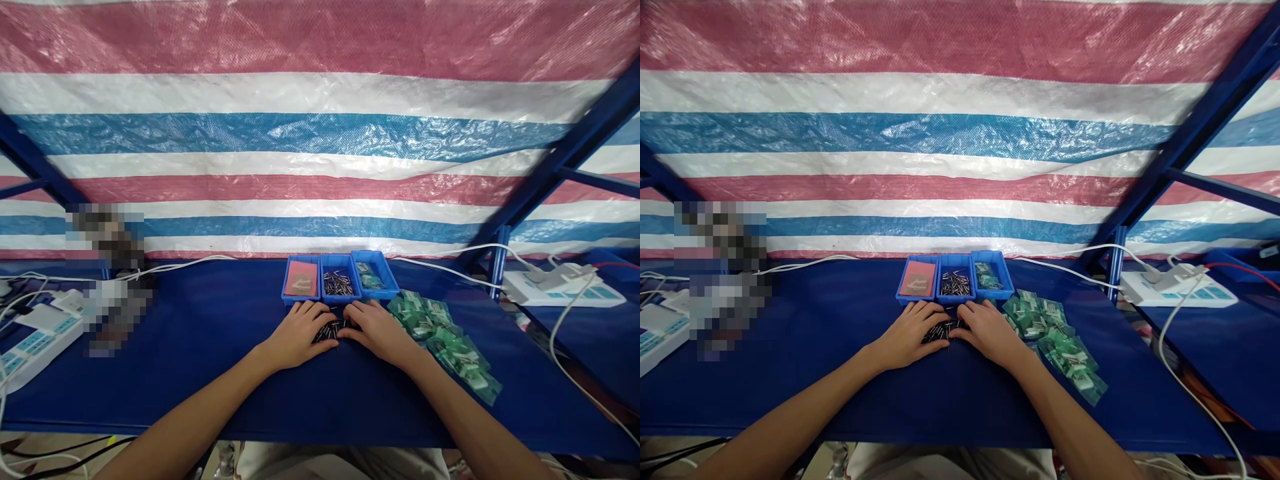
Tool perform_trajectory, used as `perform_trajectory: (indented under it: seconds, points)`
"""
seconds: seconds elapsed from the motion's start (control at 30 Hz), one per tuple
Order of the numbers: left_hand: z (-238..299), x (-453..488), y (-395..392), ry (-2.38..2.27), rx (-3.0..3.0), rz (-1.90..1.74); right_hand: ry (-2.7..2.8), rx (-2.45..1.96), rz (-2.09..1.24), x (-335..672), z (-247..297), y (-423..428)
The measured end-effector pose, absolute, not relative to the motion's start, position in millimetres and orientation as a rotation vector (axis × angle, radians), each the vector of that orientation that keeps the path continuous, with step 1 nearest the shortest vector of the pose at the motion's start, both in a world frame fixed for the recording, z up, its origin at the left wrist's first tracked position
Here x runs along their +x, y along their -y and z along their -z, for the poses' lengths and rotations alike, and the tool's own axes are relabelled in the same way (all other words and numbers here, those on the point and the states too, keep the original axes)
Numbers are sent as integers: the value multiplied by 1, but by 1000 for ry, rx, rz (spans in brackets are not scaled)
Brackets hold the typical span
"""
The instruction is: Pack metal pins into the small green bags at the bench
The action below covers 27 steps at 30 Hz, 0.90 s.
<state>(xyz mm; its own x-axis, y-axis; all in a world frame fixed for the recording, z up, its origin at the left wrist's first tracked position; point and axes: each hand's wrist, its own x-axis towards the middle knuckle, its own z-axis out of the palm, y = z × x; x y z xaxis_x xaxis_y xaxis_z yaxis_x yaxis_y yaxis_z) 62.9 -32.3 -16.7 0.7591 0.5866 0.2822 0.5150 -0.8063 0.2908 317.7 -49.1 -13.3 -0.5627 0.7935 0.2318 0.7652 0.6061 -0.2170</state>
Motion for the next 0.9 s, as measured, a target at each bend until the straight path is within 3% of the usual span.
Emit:
perform_trajectory:
  seconds: [0.47,0.9]
  points:
    - [18,63,32,-884,2755,-530,2480,-1243,-330,333,2,51]
    - [16,64,32,-896,2742,-539,2561,-1172,-229,325,11,49]
